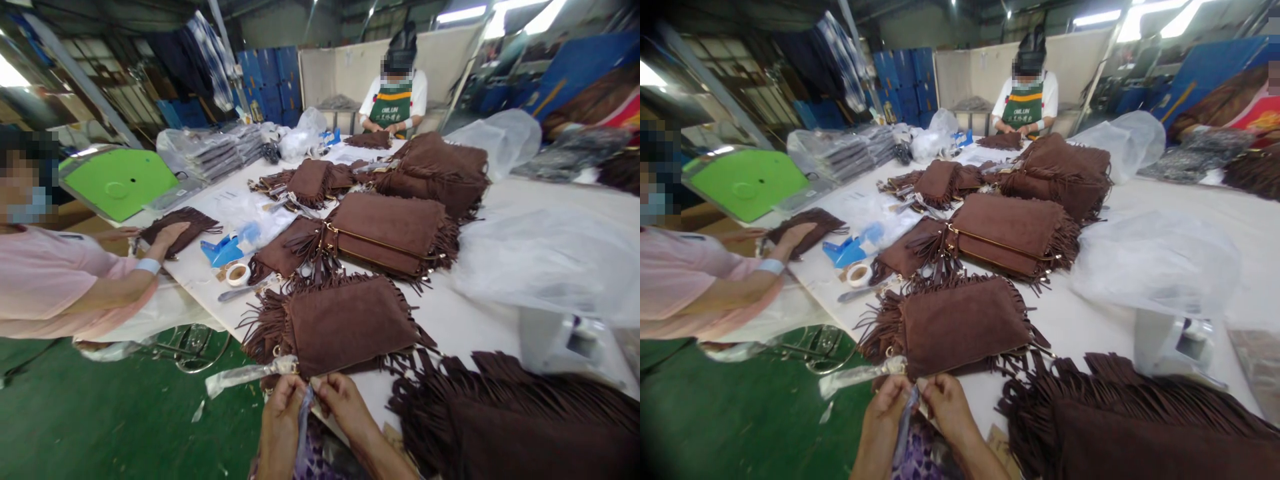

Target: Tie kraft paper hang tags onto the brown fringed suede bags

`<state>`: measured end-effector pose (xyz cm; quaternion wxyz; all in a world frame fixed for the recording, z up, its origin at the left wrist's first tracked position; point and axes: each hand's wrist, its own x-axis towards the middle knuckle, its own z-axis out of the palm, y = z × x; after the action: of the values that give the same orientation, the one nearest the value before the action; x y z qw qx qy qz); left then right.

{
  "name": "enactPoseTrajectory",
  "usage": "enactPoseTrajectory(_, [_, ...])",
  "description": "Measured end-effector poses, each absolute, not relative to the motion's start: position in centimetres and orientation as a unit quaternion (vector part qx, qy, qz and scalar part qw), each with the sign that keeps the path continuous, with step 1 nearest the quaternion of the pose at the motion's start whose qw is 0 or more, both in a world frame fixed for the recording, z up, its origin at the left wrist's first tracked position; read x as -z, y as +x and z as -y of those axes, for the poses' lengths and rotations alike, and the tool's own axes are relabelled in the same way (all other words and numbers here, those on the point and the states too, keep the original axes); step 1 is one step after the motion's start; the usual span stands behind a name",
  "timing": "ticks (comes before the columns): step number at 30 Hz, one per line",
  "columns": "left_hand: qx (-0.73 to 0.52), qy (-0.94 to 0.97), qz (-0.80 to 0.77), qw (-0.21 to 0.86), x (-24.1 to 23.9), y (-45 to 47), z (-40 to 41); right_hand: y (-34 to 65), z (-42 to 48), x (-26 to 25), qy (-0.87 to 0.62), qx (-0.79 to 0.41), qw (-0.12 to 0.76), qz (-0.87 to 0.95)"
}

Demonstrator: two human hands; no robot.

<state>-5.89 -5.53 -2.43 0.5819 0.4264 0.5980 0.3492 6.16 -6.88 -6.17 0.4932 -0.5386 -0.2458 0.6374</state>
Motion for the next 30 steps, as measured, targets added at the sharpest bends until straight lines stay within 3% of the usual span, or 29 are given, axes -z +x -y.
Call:
enactPoseTrajectory(6, [-0.383,0.250,-0.559,0.692,1.8,-5.2,6.1,5.6,9.5,3.7,-0.628,-0.518,0.487,0.318])
enactPoseTrajectory(16, [-0.398,0.325,-0.555,0.654,1.8,-5.2,6.6,5.5,10.4,3.8,-0.668,-0.291,0.437,0.527])
enactPoseTrajectory(22, [-0.391,0.385,-0.562,0.619,1.6,-5.6,6.6,5.8,9.9,2.1,-0.692,-0.289,0.362,0.554])
enactPoseTrajectory(30, [-0.381,0.408,-0.577,0.596,0.7,-5.2,6.2,8.3,9.2,2.9,-0.666,-0.354,0.411,0.512])
